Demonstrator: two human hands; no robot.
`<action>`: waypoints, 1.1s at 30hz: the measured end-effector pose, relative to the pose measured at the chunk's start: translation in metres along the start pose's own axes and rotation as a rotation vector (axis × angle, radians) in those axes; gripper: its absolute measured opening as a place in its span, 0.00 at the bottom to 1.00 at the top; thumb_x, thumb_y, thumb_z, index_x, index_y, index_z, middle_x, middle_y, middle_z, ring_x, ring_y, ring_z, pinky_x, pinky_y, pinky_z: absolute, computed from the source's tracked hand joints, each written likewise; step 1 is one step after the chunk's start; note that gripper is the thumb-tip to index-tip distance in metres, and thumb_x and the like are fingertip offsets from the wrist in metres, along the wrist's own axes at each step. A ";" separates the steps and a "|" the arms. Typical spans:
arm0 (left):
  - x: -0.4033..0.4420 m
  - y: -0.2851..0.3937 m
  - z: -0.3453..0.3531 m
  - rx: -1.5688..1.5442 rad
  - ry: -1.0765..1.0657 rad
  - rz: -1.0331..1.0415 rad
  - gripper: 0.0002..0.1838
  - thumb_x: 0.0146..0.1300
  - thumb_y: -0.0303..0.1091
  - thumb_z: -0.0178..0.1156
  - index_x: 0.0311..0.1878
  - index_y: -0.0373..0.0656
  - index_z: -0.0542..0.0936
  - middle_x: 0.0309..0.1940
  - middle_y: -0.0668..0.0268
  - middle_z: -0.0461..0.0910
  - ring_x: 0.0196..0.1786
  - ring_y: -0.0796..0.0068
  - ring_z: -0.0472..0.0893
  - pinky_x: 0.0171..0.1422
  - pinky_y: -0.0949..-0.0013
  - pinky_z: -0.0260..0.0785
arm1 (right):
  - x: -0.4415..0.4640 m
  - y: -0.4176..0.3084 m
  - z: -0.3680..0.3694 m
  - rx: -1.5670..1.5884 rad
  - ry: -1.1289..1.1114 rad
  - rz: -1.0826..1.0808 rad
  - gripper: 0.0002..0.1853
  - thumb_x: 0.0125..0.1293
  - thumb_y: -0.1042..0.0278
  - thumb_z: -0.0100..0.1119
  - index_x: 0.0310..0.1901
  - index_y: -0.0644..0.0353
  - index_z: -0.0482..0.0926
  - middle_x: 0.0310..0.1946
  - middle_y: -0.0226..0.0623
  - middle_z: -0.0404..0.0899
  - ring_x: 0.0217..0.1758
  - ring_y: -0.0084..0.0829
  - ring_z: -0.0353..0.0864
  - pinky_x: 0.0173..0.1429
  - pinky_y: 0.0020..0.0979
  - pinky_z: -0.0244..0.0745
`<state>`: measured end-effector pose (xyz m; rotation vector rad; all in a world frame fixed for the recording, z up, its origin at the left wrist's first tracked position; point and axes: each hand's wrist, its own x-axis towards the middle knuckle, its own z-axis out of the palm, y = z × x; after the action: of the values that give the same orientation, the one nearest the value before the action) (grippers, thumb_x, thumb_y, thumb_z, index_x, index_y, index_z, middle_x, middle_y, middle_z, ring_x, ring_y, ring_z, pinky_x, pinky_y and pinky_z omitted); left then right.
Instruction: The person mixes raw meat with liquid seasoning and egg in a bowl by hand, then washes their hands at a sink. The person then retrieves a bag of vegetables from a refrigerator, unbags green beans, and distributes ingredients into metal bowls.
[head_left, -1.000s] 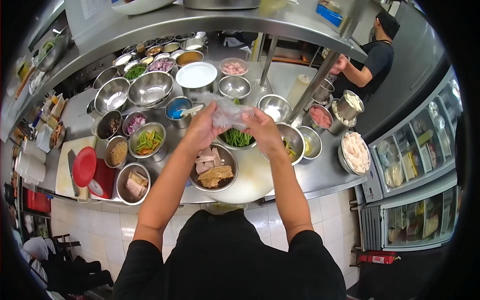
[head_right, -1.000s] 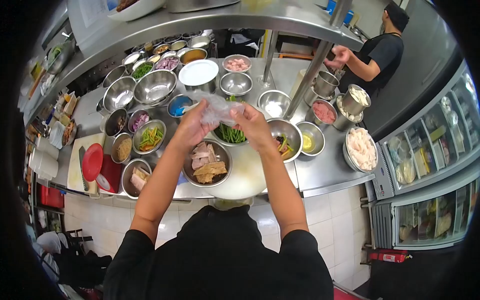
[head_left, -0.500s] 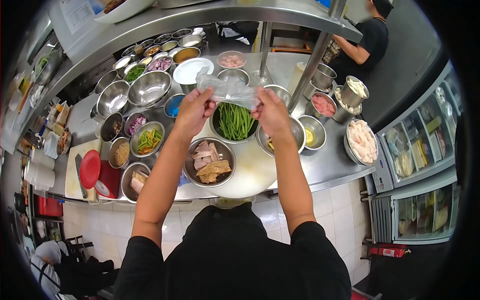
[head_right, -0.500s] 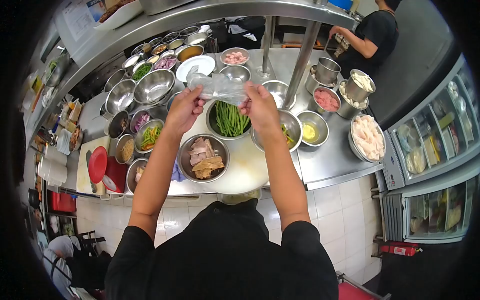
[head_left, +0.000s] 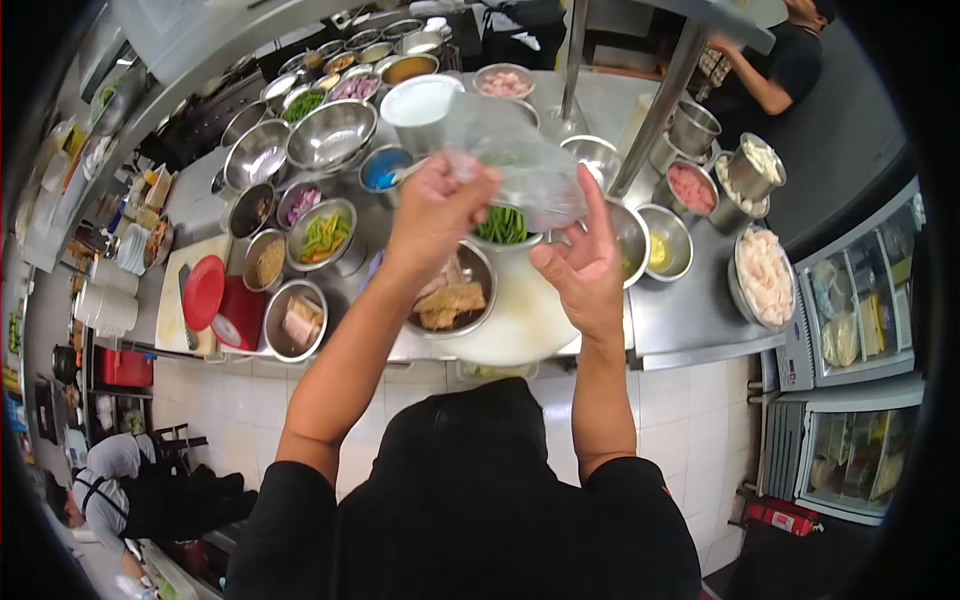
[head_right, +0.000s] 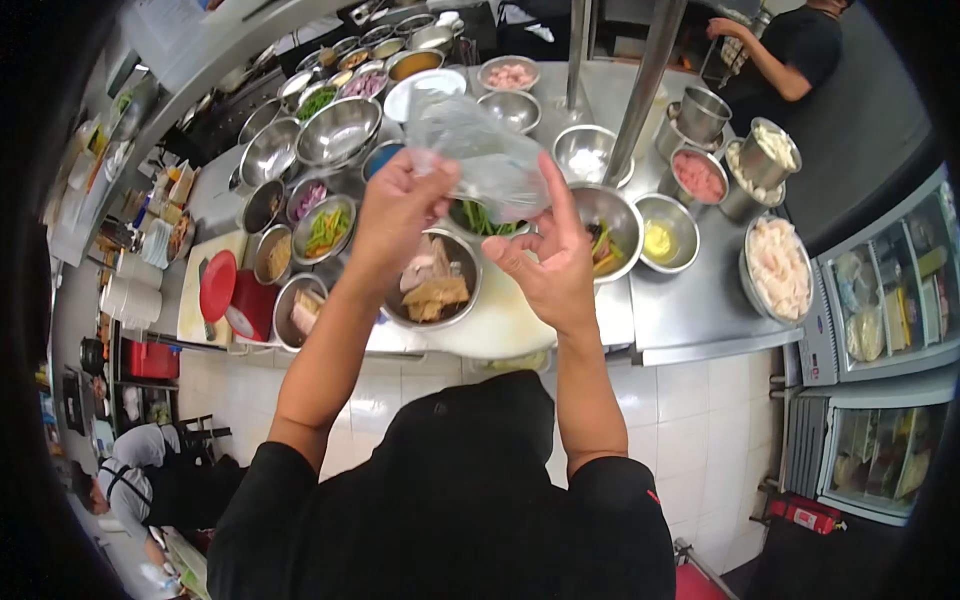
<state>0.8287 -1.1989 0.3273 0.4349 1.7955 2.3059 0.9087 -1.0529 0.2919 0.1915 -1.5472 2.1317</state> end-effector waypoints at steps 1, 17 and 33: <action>-0.011 -0.010 0.004 -0.014 -0.052 0.013 0.07 0.62 0.30 0.63 0.39 0.44 0.74 0.25 0.73 0.77 0.22 0.88 0.71 0.24 0.82 0.60 | -0.013 0.001 0.000 -0.048 0.025 -0.045 0.33 0.61 0.69 0.64 0.66 0.65 0.62 0.44 0.36 0.79 0.42 0.19 0.77 0.38 0.20 0.73; -0.304 -0.164 -0.082 0.313 -1.198 -0.585 0.16 0.65 0.31 0.59 0.53 0.36 0.72 0.33 0.67 0.79 0.33 0.83 0.76 0.37 0.78 0.70 | -0.320 0.045 0.002 0.336 1.012 0.282 0.16 0.72 0.56 0.47 0.51 0.59 0.74 0.39 0.34 0.79 0.33 0.23 0.79 0.28 0.21 0.69; -0.356 -0.150 -0.072 0.531 -1.825 -0.099 0.25 0.64 0.34 0.57 0.62 0.40 0.65 0.38 0.61 0.78 0.36 0.70 0.79 0.42 0.67 0.71 | -0.878 0.051 -0.031 -0.581 2.505 0.730 0.28 0.59 0.50 0.56 0.49 0.70 0.73 0.43 0.52 0.78 0.42 0.51 0.79 0.45 0.46 0.75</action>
<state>1.1336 -1.3417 0.1251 1.6436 1.1022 0.4664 1.6520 -1.3063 -0.1061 -2.2953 -0.2292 0.4876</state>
